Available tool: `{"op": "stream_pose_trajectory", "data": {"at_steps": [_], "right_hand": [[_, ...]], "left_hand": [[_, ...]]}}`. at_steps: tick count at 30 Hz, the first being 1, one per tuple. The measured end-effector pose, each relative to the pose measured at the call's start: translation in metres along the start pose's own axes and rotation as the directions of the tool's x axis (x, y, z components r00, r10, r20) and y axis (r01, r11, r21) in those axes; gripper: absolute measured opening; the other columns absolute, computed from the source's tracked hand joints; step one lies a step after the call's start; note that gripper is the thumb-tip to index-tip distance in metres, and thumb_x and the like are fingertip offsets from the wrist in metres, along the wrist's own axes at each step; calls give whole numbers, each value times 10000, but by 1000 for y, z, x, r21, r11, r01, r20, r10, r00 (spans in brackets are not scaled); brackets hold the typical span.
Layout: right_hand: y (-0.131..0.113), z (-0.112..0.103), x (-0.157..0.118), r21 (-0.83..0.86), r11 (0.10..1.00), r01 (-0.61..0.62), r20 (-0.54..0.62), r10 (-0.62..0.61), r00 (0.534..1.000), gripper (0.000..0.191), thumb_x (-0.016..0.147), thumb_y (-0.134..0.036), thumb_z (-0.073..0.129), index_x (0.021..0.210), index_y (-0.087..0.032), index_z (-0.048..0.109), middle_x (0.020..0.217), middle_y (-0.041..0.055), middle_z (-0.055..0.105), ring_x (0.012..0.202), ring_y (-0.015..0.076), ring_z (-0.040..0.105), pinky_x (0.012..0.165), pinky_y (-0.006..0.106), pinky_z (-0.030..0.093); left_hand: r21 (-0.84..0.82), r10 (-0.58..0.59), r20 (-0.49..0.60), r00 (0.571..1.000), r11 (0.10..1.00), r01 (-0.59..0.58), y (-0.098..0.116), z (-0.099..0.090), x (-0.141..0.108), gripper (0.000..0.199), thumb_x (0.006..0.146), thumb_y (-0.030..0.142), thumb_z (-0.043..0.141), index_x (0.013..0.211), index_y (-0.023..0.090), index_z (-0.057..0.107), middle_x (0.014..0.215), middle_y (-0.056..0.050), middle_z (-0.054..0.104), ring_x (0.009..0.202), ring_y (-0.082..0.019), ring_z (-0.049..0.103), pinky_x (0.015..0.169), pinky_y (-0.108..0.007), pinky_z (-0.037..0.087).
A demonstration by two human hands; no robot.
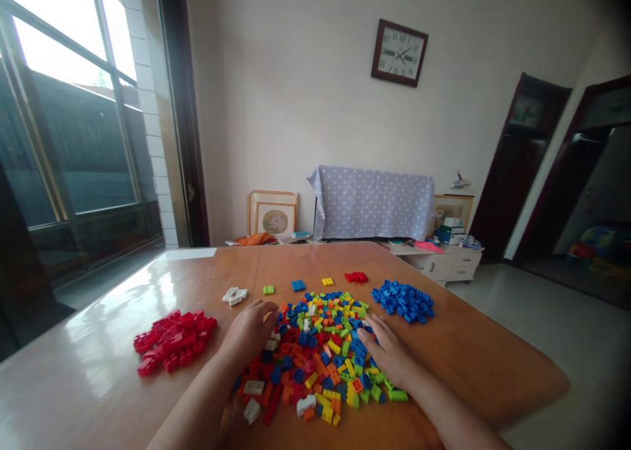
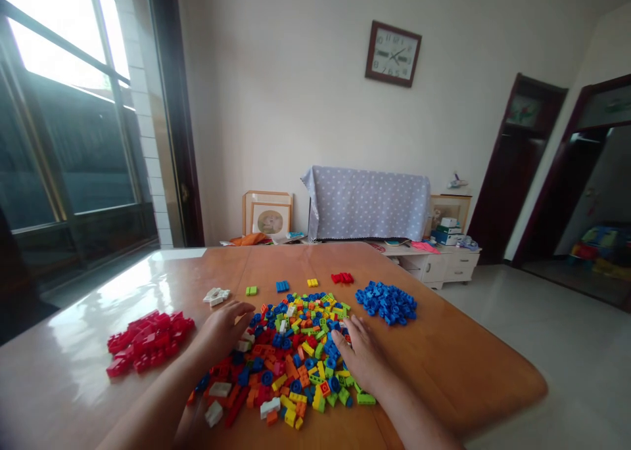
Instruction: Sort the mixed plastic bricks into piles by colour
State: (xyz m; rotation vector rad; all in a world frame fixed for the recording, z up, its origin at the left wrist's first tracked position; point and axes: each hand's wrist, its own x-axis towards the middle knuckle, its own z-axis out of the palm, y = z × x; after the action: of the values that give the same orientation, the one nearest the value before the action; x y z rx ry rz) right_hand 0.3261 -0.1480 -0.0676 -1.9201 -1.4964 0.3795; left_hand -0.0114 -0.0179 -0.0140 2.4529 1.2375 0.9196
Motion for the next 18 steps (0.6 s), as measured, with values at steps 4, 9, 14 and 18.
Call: {"op": "stream_pose_trajectory", "data": {"at_steps": [4,9,14,18], "right_hand": [[1,0,-1,18,999,39,-46,-38,998,720,908,-670,424,1415,-173,541,1552,124,423,1476,283,307,1224,465,234],[-2,-4,-2,75,996,51,-122,-42,992,660,913,-660,421,1363,-201,569,1426,120,572,1404,297,428,1166,475,339],[-7,-7,-3,103,994,46,-142,-31,989,654,900,-671,428,1330,-203,581,1363,127,620,1295,299,545,1113,464,405],[-9,-8,-4,145,989,34,-151,-12,989,666,889,-680,433,1335,-206,575,1366,123,617,1298,298,544,1116,465,402]], "left_hand": [[-6,-4,-7,1000,1000,4,0,0,0,342,954,413,445,1054,210,701,1060,-78,712,974,-228,663,847,-308,491],[8,-3,-8,1000,1000,3,5,-2,-1,325,953,393,452,1050,211,703,1060,-78,719,973,-225,666,832,-300,485],[2,8,-39,999,1000,-8,5,-4,-3,311,944,392,470,1020,212,712,1032,-74,723,960,-223,665,816,-290,483],[-11,-15,-35,999,1000,14,3,-5,-3,312,943,388,468,1033,215,712,1026,-74,719,945,-216,662,791,-278,476]]}}
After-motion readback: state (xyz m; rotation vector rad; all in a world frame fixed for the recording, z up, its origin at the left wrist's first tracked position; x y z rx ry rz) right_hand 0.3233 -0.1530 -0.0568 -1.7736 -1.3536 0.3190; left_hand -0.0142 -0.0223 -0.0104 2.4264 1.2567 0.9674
